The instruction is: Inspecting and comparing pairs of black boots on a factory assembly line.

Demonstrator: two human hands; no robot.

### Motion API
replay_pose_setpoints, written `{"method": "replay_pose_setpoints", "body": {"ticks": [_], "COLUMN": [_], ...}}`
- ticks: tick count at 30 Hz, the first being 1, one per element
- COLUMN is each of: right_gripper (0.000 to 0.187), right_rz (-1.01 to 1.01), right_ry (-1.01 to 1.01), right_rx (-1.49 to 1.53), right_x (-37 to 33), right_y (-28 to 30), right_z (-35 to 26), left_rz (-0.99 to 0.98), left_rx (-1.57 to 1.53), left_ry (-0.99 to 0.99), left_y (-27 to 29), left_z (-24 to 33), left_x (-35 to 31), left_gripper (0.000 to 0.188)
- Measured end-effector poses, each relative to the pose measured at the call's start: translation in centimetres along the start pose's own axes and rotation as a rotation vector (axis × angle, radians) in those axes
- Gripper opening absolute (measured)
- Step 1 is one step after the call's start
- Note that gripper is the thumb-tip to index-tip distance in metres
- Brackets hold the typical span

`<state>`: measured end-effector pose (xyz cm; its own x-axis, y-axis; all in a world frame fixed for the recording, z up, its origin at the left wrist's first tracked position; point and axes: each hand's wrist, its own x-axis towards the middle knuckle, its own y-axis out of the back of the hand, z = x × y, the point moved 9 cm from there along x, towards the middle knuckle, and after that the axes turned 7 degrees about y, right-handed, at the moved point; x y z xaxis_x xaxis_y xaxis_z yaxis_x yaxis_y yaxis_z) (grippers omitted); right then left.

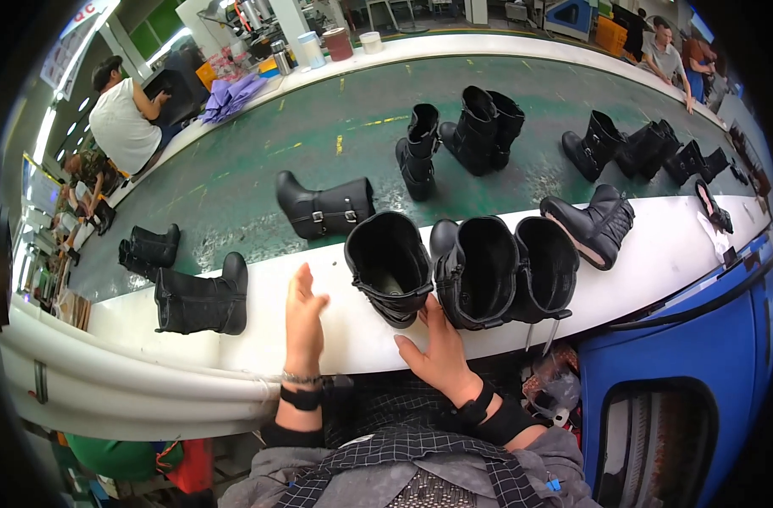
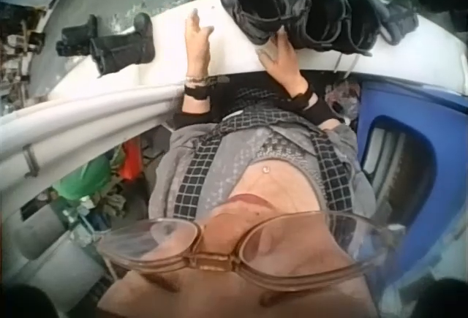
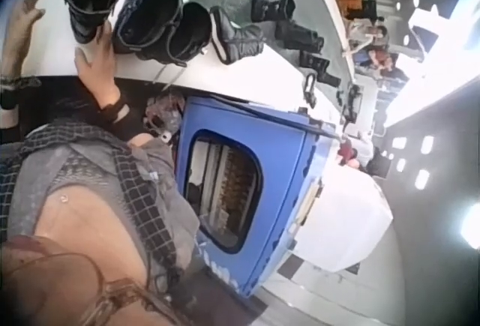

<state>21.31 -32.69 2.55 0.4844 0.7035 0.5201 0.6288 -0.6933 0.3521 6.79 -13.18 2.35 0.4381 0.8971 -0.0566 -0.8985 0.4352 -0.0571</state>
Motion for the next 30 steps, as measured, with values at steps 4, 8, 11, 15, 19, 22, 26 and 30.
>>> {"method": "replay_pose_setpoints", "body": {"ticks": [4,8,11,15,19,22,26,30], "right_gripper": [0.066,0.064,0.064,0.062,0.061,0.064,0.070,0.077], "right_rz": [-0.013,0.032,0.066,0.054,0.019,0.029,0.097,0.022], "right_ry": [-0.089,-0.098,-0.103,-0.063,-0.017,0.004,0.042,0.005], "right_rx": [-0.054,-0.089,-0.084,-0.083,-0.017,0.013,0.095,-0.009], "right_x": [1.3,1.9,1.4,1.0,1.1,1.1,1.4,2.8], "right_y": [-1.4,-2.0,-1.7,-1.2,-1.2,-1.2,-0.6,-0.9], "right_z": [1.1,1.5,1.5,1.1,0.8,0.6,0.0,-0.2], "left_rz": [0.276,0.836,1.065,1.213,1.285,1.413,1.218,1.218], "left_rx": [0.187,0.149,0.049,-0.031,-0.337,-0.309,-0.147,0.184], "left_ry": [-0.049,-0.176,-0.220,-0.213,-0.246,-0.109,-0.016,-0.163], "left_y": [3.9,10.3,13.0,14.6,15.8,16.6,16.6,16.2], "left_z": [-0.9,0.4,0.8,1.2,1.3,0.8,0.4,2.1], "left_x": [-3.5,-5.7,-5.8,-5.0,-4.1,-4.2,-1.9,-1.4], "left_gripper": [0.065,0.061,0.066,0.072,0.080,0.076,0.056,0.051]}}
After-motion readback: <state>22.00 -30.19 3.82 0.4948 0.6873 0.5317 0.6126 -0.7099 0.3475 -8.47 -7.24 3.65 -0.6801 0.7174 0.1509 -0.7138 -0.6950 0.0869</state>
